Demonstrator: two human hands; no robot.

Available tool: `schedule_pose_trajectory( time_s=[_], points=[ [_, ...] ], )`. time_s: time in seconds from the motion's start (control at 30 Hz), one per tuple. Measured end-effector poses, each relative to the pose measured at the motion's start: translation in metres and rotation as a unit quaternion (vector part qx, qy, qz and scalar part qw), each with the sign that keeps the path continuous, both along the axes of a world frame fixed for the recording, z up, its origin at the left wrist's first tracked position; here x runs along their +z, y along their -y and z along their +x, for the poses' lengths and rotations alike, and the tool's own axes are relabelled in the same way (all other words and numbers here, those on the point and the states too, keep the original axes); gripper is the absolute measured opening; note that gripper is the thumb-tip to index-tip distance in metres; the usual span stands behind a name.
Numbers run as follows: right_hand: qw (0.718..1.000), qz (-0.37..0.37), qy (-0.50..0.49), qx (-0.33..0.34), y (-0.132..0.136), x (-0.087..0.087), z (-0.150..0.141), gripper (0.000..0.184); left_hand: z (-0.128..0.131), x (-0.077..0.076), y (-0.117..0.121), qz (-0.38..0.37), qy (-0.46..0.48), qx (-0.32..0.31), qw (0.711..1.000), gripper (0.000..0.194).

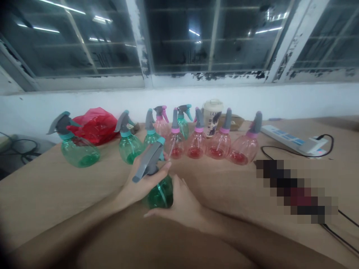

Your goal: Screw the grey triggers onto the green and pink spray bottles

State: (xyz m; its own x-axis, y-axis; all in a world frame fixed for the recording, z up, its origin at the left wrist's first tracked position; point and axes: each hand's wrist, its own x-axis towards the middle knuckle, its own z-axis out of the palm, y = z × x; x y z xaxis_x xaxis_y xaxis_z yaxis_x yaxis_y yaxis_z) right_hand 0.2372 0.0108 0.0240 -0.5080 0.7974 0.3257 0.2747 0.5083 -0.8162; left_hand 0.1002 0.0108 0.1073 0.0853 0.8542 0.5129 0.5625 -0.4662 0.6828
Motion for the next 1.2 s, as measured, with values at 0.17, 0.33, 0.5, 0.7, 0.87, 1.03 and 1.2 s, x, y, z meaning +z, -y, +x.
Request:
schedule_pose_trajectory(
  time_s=[0.17, 0.33, 0.5, 0.7, 0.87, 1.03, 1.2],
  points=[
    [1.000, 0.020, -0.006, 0.014, 0.000, -0.001, 0.000, 0.099, 0.000, 0.000, 0.000, -0.013, -0.002, 0.003, 1.000, 0.008],
    [1.000, -0.014, -0.001, -0.009, 0.000, -0.003, 0.001, 0.087, -0.001, -0.002, -0.001, 0.007, -0.004, 0.002, 1.000, 0.018],
    [1.000, -0.012, 0.003, -0.003, -0.001, -0.002, 0.002, 0.083, 0.001, -0.001, 0.004, 0.003, 0.000, 0.031, 1.000, 0.032],
    [1.000, -0.003, 0.015, -0.010, -0.001, -0.006, 0.003, 0.077, 0.000, -0.012, 0.015, -0.026, 0.007, 0.053, 0.998, 0.049],
    [1.000, -0.016, 0.004, 0.010, 0.001, -0.005, 0.002, 0.088, -0.015, -0.027, 0.034, -0.090, -0.071, 0.038, 0.993, 0.046],
    [0.997, 0.002, 0.070, 0.014, 0.003, -0.006, 0.002, 0.108, -0.048, -0.028, 0.054, -0.091, -0.108, 0.092, 0.986, 0.045],
    [0.994, 0.005, 0.108, 0.008, 0.003, -0.012, 0.004, 0.098, -0.109, -0.032, 0.053, 0.017, -0.145, 0.278, 0.949, 0.052]
  ],
)
